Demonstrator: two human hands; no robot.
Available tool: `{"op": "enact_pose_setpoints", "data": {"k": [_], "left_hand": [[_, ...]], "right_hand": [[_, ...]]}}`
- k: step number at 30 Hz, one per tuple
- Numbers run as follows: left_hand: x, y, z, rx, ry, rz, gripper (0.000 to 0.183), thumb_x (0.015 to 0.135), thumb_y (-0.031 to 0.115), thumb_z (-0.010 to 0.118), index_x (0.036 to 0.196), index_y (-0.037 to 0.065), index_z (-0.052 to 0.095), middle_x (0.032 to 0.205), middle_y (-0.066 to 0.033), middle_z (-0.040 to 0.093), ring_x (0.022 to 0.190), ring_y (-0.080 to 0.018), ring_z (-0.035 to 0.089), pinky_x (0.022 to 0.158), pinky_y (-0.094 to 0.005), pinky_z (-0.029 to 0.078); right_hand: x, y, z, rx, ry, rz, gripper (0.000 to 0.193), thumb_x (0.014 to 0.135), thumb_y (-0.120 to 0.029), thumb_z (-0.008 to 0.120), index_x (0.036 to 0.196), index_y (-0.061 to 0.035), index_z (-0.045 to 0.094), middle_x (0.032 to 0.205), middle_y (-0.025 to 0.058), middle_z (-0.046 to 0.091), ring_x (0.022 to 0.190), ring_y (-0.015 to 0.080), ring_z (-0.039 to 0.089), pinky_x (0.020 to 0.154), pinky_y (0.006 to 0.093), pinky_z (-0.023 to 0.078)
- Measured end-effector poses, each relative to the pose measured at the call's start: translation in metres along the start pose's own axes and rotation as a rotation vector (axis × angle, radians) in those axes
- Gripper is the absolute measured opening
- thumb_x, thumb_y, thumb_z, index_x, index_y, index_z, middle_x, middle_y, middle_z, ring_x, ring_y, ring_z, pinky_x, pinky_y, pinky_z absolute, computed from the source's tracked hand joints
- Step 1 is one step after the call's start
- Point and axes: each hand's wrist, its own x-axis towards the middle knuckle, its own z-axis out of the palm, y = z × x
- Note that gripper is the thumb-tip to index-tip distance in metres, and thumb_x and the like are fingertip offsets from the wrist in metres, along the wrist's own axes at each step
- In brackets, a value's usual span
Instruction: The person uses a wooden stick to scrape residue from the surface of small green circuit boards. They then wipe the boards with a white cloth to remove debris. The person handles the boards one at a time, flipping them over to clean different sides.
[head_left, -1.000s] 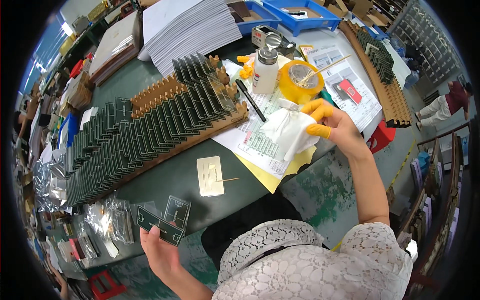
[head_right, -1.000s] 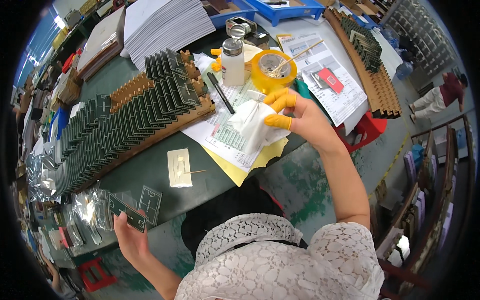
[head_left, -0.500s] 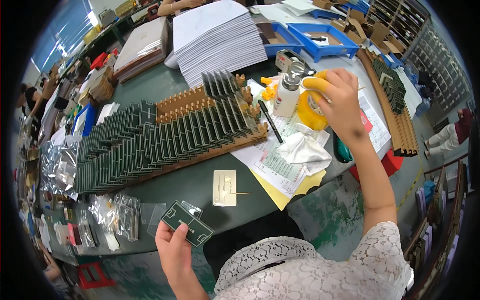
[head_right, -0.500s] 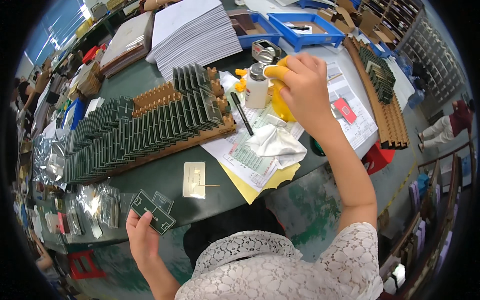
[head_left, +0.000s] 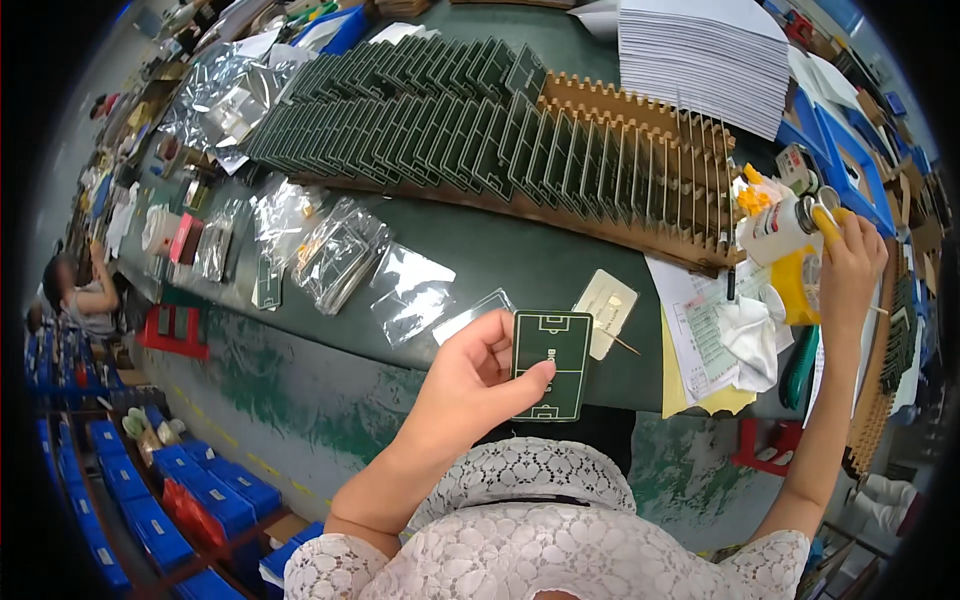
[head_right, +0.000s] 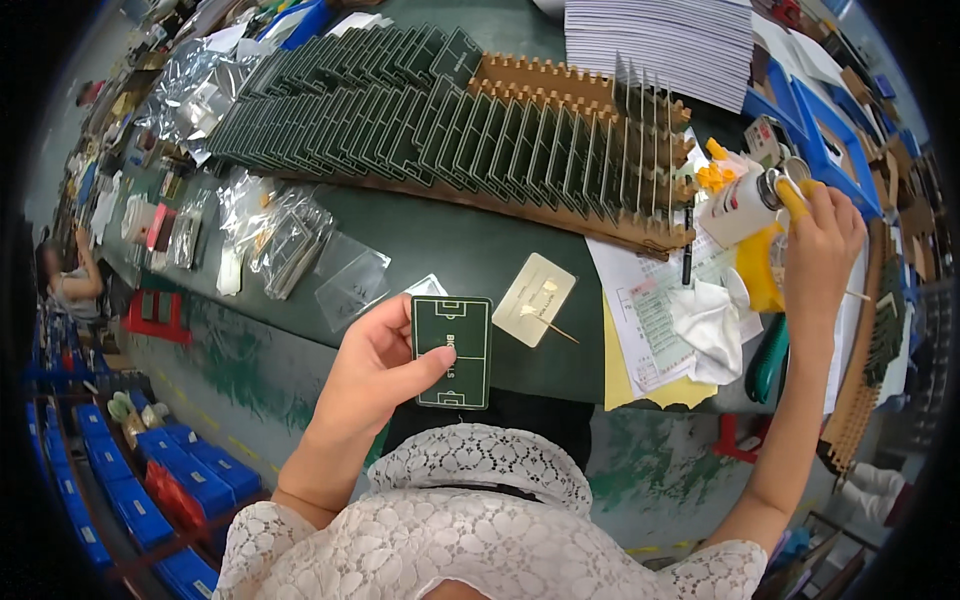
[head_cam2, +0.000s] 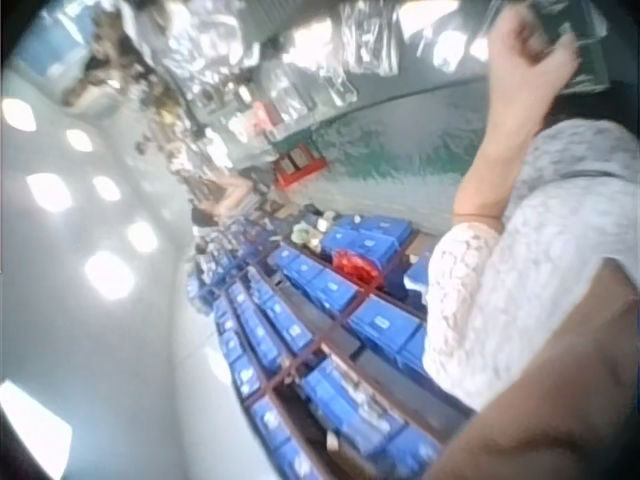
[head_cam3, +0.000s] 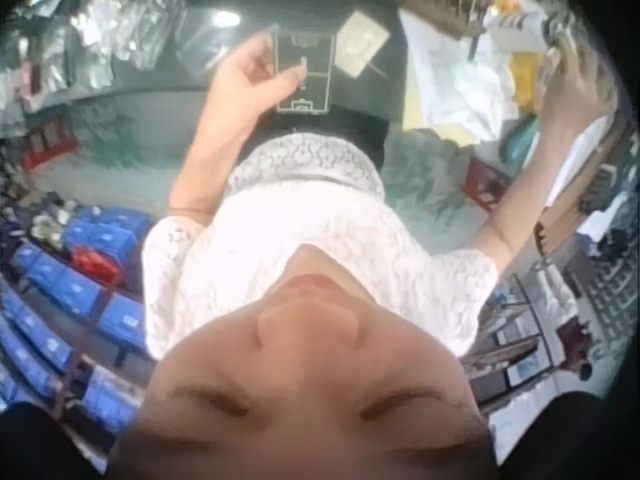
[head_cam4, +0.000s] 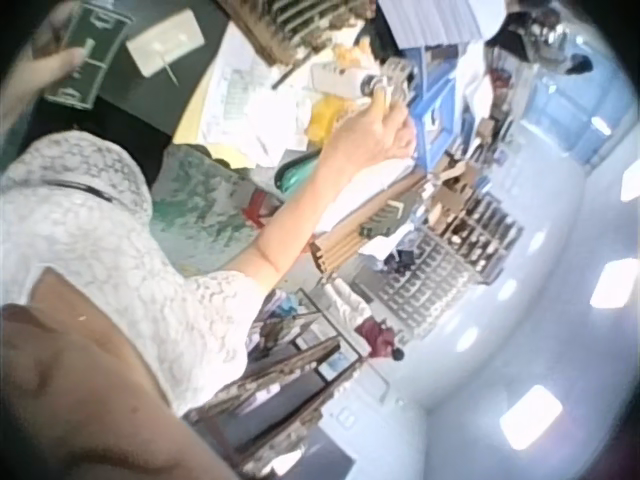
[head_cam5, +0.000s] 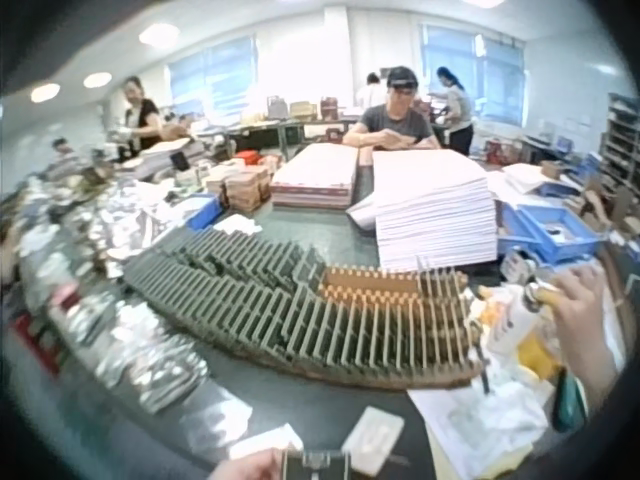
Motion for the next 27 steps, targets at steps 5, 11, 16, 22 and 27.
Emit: {"op": "enact_pose_setpoints", "data": {"k": [5, 11, 16, 22, 27], "left_hand": [[0.001, -0.005, -0.001, 0.059, -0.034, 0.065, 0.015, 0.088, -0.004, 0.066, 0.099, 0.002, 0.056, 0.099, -0.0007, 0.065, 0.094, -0.0057, 0.06, 0.082, -0.0228, 0.049], [-0.001, 0.005, 0.005, 0.072, -0.101, -0.039, 0.014, 0.088, -0.002, 0.066, 0.099, 0.002, 0.057, 0.098, -0.0003, 0.066, 0.092, -0.0053, 0.061, 0.082, -0.0233, 0.049], [-0.005, 0.008, 0.011, 0.086, -0.142, -0.091, 0.013, 0.089, 0.0, 0.066, 0.097, 0.002, 0.057, 0.092, -0.0002, 0.067, 0.086, -0.0048, 0.062, 0.077, -0.0225, 0.049], [-0.002, 0.005, 0.022, 0.178, -0.196, -0.116, 0.013, 0.087, 0.001, 0.068, 0.094, 0.002, 0.057, 0.084, 0.0005, 0.066, 0.078, -0.003, 0.06, 0.068, -0.0203, 0.047], [-0.003, 0.005, 0.02, 0.19, -0.215, -0.105, 0.014, 0.086, 0.002, 0.068, 0.095, 0.002, 0.058, 0.083, 0.0013, 0.065, 0.077, -0.0024, 0.059, 0.067, -0.0197, 0.046]], "right_hand": [[0.0, 0.0, 0.001, -0.027, -0.026, -0.007, 0.018, 0.078, 0.002, 0.066, 0.094, 0.0047, 0.071, 0.115, 0.0098, 0.065, 0.114, 0.0276, 0.056, 0.103, 0.0434, 0.039], [-0.005, 0.007, 0.002, 0.0, 0.032, -0.014, 0.02, 0.077, 0.002, 0.068, 0.097, 0.0028, 0.072, 0.115, 0.0098, 0.065, 0.114, 0.0277, 0.056, 0.102, 0.0431, 0.039], [-0.008, -0.034, -0.06, 0.248, 0.189, -0.075, 0.024, 0.076, 0.0, 0.07, 0.101, -0.0002, 0.072, 0.111, 0.011, 0.065, 0.112, 0.0316, 0.055, 0.098, 0.0429, 0.04], [-0.029, -0.107, -0.101, 0.647, 0.309, -0.453, 0.043, 0.067, -0.02, 0.085, 0.108, -0.0137, 0.071, 0.118, 0.0032, 0.056, 0.11, 0.0275, 0.052, 0.094, 0.043, 0.039], [-0.041, -0.111, -0.099, 0.587, 0.331, -0.583, 0.024, 0.077, -0.027, 0.078, 0.096, -0.014, 0.072, 0.111, 0.0049, 0.063, 0.108, 0.0236, 0.048, 0.086, 0.037, 0.041]]}}
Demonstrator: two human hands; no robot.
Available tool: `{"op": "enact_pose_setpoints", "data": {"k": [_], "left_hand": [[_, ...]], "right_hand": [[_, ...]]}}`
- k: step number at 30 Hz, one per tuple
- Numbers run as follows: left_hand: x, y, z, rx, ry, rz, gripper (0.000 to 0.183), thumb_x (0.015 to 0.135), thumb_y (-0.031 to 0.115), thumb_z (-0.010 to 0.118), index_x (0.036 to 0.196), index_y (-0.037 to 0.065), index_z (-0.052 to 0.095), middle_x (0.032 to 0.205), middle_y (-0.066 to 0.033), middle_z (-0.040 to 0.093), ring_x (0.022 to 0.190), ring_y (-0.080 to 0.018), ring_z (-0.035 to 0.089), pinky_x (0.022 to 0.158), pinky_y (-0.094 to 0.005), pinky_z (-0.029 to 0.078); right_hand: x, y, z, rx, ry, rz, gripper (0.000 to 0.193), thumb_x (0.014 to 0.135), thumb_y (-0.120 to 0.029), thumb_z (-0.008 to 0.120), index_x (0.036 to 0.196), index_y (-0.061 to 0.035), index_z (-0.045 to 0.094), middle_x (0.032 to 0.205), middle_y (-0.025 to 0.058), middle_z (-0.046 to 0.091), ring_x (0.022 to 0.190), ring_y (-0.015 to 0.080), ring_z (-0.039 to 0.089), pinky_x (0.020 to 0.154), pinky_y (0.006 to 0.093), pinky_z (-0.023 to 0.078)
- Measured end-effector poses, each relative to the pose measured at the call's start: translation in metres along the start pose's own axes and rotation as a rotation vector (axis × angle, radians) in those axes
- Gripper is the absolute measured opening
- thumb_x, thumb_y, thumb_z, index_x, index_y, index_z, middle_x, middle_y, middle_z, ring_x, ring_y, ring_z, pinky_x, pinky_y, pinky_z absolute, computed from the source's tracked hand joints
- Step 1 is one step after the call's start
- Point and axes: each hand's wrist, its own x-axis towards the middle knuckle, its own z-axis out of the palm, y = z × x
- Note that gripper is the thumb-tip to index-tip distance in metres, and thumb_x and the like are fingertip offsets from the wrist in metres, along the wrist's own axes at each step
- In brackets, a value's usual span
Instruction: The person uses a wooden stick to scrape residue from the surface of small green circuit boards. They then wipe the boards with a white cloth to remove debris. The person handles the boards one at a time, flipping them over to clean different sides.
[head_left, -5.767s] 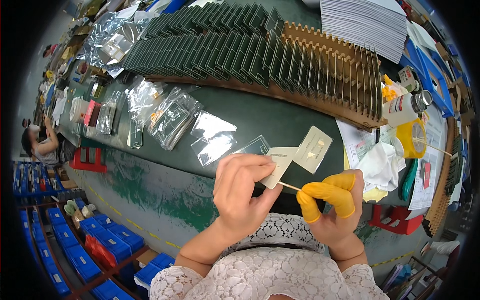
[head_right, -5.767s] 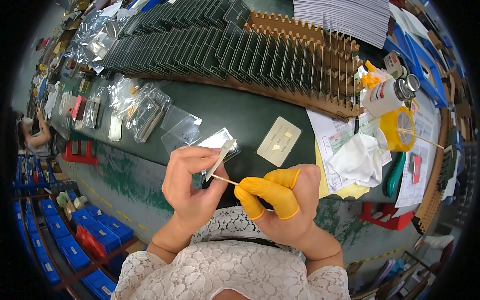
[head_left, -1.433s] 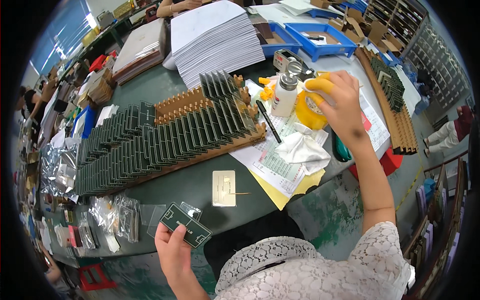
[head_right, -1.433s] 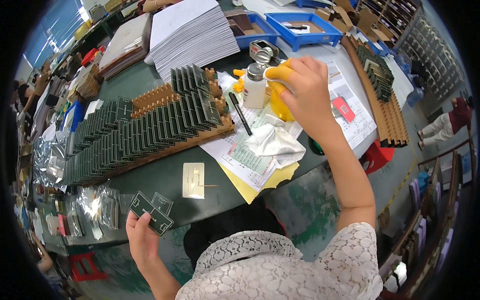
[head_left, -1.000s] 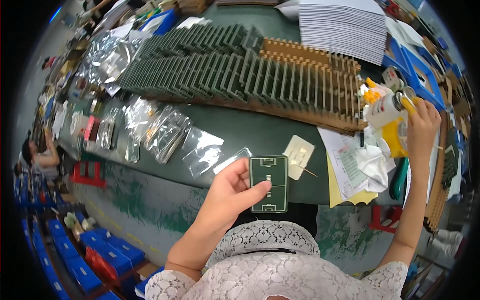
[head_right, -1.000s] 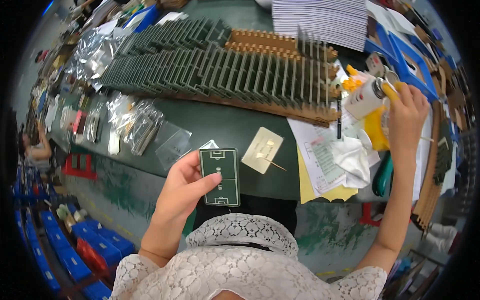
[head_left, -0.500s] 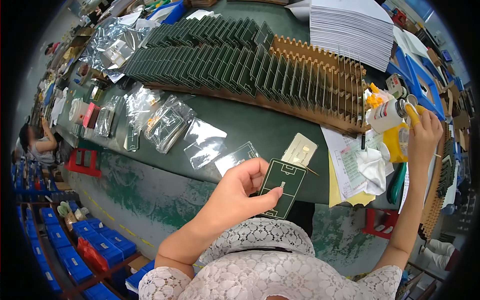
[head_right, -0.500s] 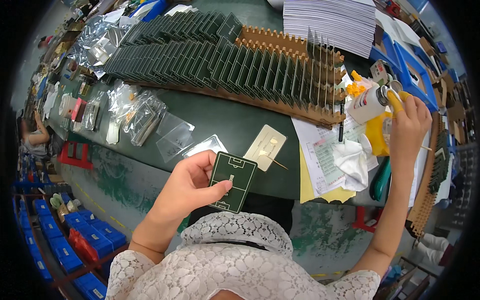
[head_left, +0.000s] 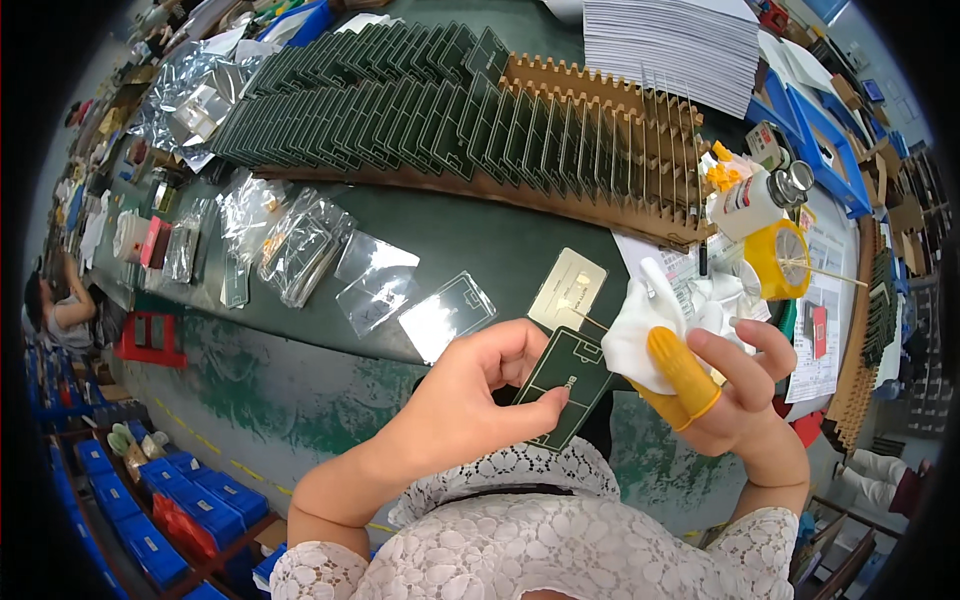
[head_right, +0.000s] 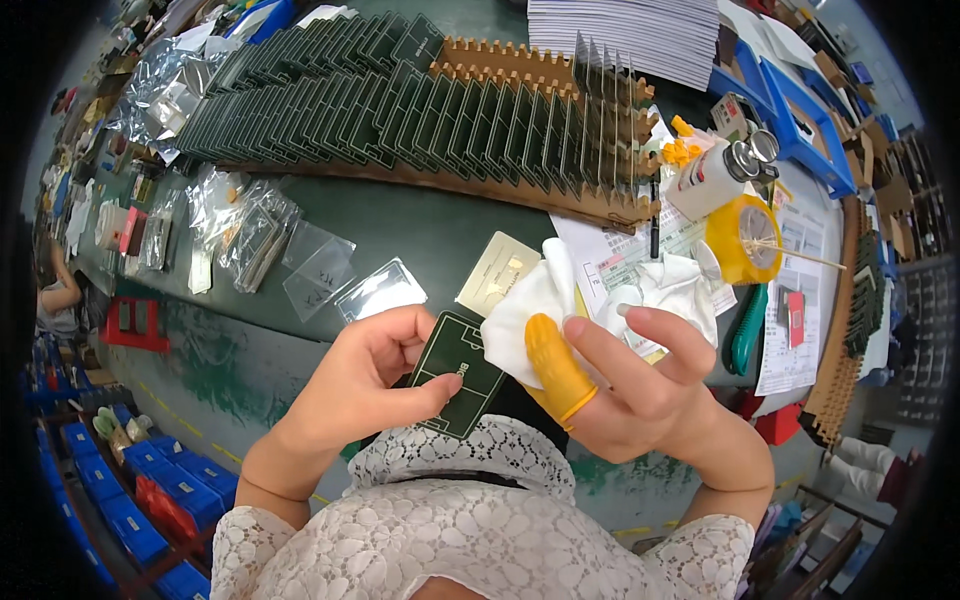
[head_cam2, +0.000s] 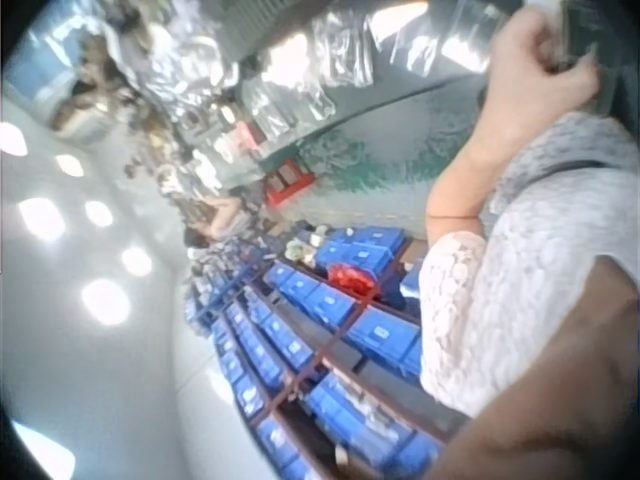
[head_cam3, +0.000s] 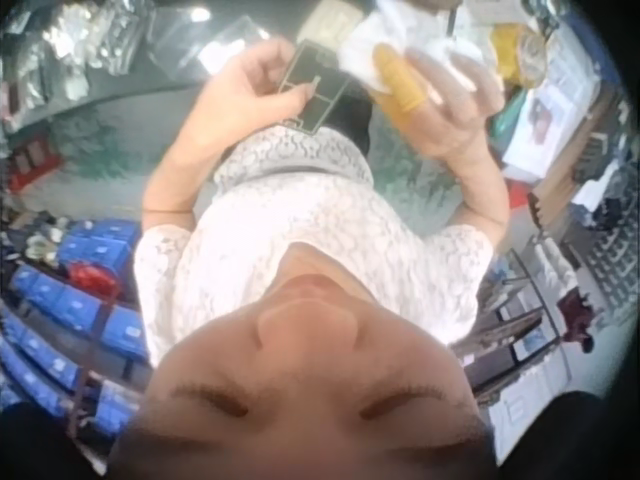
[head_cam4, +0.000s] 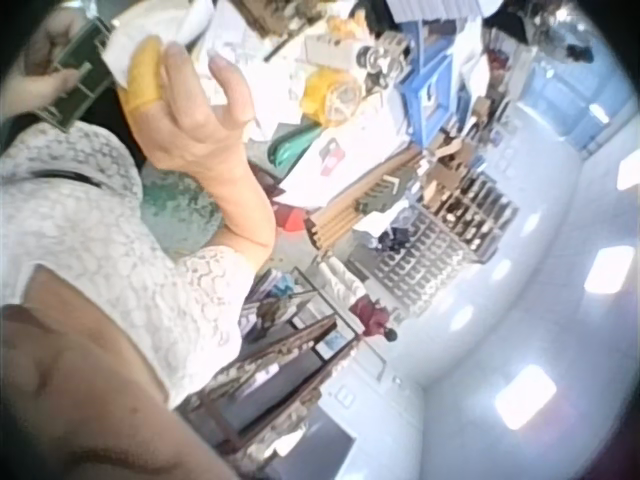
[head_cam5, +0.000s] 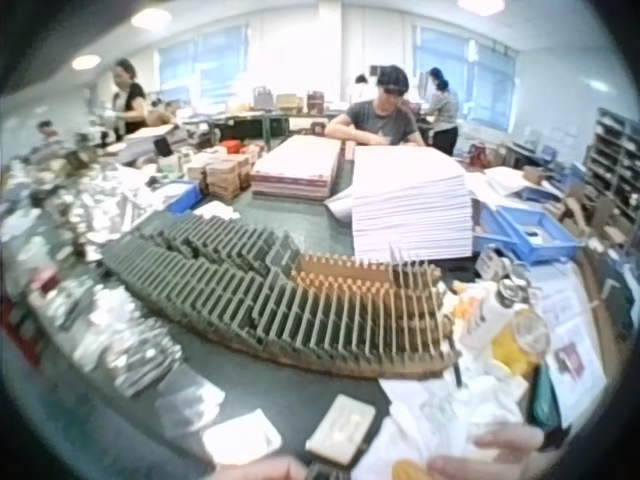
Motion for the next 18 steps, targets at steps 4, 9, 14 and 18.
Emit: {"op": "enact_pose_setpoints", "data": {"k": [4, 9, 14, 18], "left_hand": [[0.001, 0.002, 0.0, -0.062, 0.022, -0.026, 0.015, 0.086, -0.001, 0.067, 0.097, 0.001, 0.058, 0.086, 0.0005, 0.065, 0.08, -0.0038, 0.06, 0.07, -0.021, 0.047], [0.003, -0.002, -0.004, -0.057, 0.019, -0.054, 0.017, 0.086, -0.005, 0.066, 0.101, 0.0, 0.059, 0.095, -0.0018, 0.067, 0.088, -0.0063, 0.063, 0.077, -0.022, 0.05], [0.006, -0.006, -0.001, -0.026, 0.045, 0.016, 0.015, 0.083, 0.003, 0.07, 0.095, 0.002, 0.061, 0.077, 0.0042, 0.061, 0.07, -0.0005, 0.053, 0.061, -0.0188, 0.041], [0.008, -0.014, -0.003, 0.059, 0.039, 0.087, 0.018, 0.078, 0.003, 0.071, 0.093, 0.001, 0.061, 0.074, 0.0053, 0.058, 0.066, -0.0007, 0.048, 0.058, -0.0193, 0.038]], "right_hand": [[0.0, -0.008, 0.003, -0.041, 0.018, 0.048, 0.021, 0.08, -0.027, 0.074, 0.097, -0.0151, 0.072, 0.113, 0.0046, 0.064, 0.108, 0.0215, 0.047, 0.087, 0.0351, 0.04], [0.007, -0.014, 0.003, -0.087, -0.057, -0.08, 0.015, 0.086, -0.026, 0.065, 0.098, -0.0199, 0.071, 0.111, 0.0037, 0.065, 0.111, 0.0116, 0.052, 0.089, 0.0355, 0.04], [0.014, -0.014, 0.005, -0.131, -0.04, -0.214, 0.011, 0.086, -0.025, 0.06, 0.093, -0.0226, 0.067, 0.102, -0.0007, 0.067, 0.107, 0.0059, 0.058, 0.09, 0.0356, 0.041], [0.018, -0.016, 0.003, -0.148, -0.122, -0.261, 0.017, 0.089, -0.026, 0.064, 0.106, -0.0235, 0.066, 0.116, -0.0091, 0.056, 0.114, 0.0091, 0.054, 0.093, 0.0389, 0.041]]}}
